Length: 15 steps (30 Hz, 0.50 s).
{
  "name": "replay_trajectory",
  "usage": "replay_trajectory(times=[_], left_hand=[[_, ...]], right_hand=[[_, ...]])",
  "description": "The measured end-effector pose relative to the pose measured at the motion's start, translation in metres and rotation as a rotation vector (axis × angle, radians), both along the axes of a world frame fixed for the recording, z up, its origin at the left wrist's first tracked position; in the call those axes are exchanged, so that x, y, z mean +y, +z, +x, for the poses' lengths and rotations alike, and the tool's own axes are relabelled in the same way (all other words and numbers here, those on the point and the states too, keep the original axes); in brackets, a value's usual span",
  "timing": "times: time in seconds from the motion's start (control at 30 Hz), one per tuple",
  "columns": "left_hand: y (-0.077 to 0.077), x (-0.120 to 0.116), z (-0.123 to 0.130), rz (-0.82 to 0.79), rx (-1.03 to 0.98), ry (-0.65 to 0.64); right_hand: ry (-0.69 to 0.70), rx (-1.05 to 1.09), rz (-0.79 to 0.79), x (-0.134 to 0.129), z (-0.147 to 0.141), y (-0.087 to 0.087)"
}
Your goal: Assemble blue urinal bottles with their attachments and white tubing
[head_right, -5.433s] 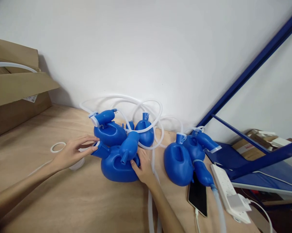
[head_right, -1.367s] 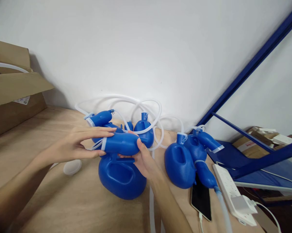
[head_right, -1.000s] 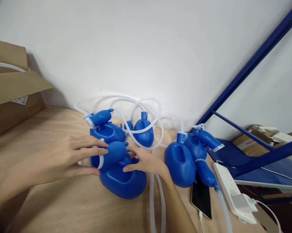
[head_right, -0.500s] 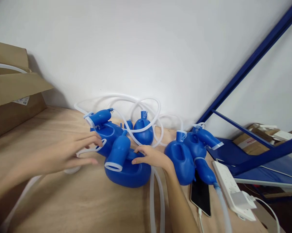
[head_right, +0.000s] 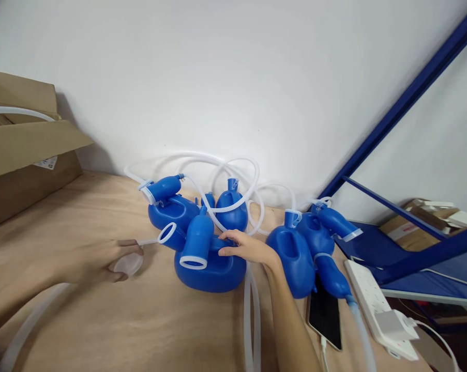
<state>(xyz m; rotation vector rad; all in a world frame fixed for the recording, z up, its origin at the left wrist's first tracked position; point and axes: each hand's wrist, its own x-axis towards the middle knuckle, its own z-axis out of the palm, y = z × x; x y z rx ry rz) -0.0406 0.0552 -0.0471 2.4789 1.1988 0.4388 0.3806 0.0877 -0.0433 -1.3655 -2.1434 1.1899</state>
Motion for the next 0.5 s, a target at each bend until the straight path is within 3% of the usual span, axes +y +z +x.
replay_trajectory(times=[0.1, 0.23, 0.3, 0.4, 0.5], left_hand=[[0.04, 0.003, 0.007, -0.082, -0.003, -0.153], [0.071, 0.002, 0.031, 0.145, -0.141, -0.258], [0.074, -0.006, 0.053, 0.245, -0.13, -0.362], [0.068, -0.02, 0.088, 0.441, 0.044, -0.486], [0.055, -0.025, 0.113, 0.657, 0.16, -0.476]], right_hand=[[0.006, 0.015, -0.033, 0.001, 0.002, -0.003], [0.082, 0.083, -0.041, 0.0, -0.001, -0.002], [0.11, 0.123, 0.059, 0.0, -0.006, -0.003], [0.135, 0.171, 0.238, 0.002, -0.018, -0.009], [0.181, 0.246, 0.27, 0.005, -0.032, -0.018]])
